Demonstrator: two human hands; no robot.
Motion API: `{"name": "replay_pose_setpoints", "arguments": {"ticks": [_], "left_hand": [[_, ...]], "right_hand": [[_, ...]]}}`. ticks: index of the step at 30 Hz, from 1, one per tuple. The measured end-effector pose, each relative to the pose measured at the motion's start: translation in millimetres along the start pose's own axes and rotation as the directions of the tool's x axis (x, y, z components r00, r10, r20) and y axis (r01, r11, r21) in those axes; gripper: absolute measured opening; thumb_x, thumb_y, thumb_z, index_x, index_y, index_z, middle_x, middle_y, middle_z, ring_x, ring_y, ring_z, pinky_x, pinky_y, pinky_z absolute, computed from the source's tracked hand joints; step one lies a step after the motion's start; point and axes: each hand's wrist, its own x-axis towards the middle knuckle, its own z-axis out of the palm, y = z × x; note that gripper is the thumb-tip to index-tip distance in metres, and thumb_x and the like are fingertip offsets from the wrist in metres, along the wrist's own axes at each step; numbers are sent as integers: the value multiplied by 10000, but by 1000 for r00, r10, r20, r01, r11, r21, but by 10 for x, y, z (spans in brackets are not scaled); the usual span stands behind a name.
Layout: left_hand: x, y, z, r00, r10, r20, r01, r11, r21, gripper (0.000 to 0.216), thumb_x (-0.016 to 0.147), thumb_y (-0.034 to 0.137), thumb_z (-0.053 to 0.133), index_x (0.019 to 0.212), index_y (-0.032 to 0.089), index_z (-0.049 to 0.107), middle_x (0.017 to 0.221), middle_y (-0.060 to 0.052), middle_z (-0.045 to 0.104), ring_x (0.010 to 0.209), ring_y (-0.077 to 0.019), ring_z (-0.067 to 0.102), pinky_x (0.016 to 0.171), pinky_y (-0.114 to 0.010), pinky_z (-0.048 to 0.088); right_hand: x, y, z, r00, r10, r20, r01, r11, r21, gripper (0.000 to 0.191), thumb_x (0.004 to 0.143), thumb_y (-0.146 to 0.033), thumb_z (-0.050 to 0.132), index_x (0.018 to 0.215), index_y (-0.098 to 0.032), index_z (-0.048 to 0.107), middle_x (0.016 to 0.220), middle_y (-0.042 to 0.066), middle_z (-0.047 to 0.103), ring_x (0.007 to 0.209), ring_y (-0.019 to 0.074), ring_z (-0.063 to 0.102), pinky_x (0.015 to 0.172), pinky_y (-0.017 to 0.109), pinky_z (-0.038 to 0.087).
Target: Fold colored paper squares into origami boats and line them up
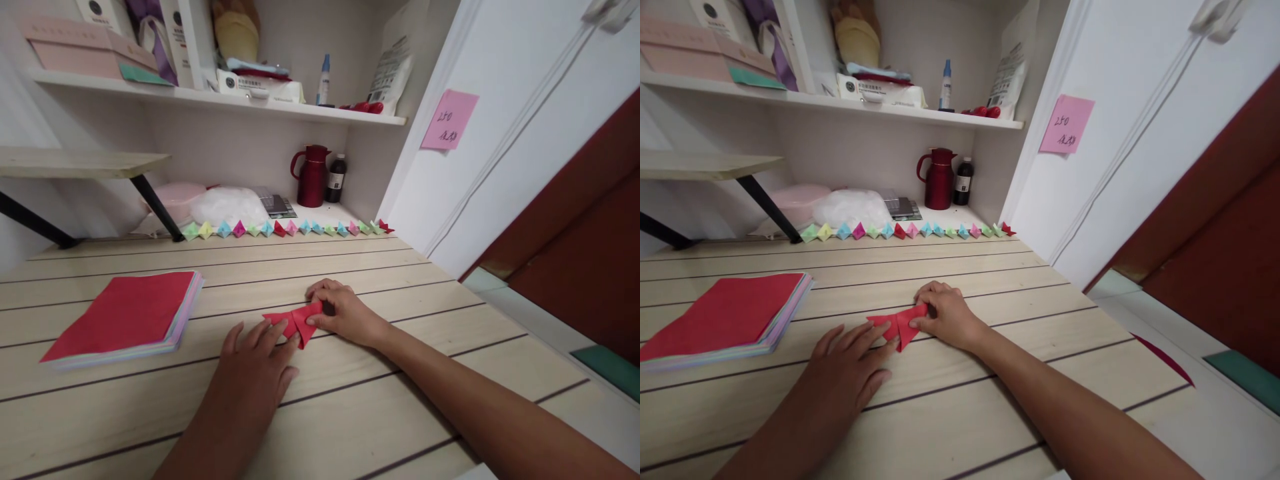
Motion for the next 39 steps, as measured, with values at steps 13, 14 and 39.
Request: {"name": "replay_pose_setpoints", "arguments": {"ticks": [13, 14, 39], "left_hand": [[-22, 0, -6, 1000, 22, -13, -23, 1000, -16, 341, 886, 280, 553, 1214, 340, 629, 1437, -24, 517, 1339, -297, 434, 1104, -605, 257], [-21, -2, -5, 1000, 24, -17, -25, 1000, -16, 351, 888, 280, 553, 1225, 351, 620, 1436, -22, 518, 1338, -298, 435, 1100, -609, 259], [-22, -21, 42, 999, 21, -39, -22, 1000, -18, 335, 893, 273, 534, 1195, 382, 633, 1422, -9, 534, 1336, -285, 436, 1100, -600, 251]], "right_hand": [[-79, 52, -319, 954, -144, 262, 47, 938, 344, 245, 771, -239, 758, 1013, -263, 729, 1424, 62, 426, 1369, 244, 363, 1101, 400, 347], [-84, 62, -323, 950, -153, 272, 58, 943, 328, 161, 785, -221, 743, 943, -253, 746, 1414, 58, 444, 1360, 240, 379, 1107, 400, 339], [-40, 7, -205, 986, -64, 156, 35, 982, 186, 386, 735, -239, 773, 1107, -263, 670, 1389, 79, 475, 1337, 266, 398, 1090, 460, 336]]}}
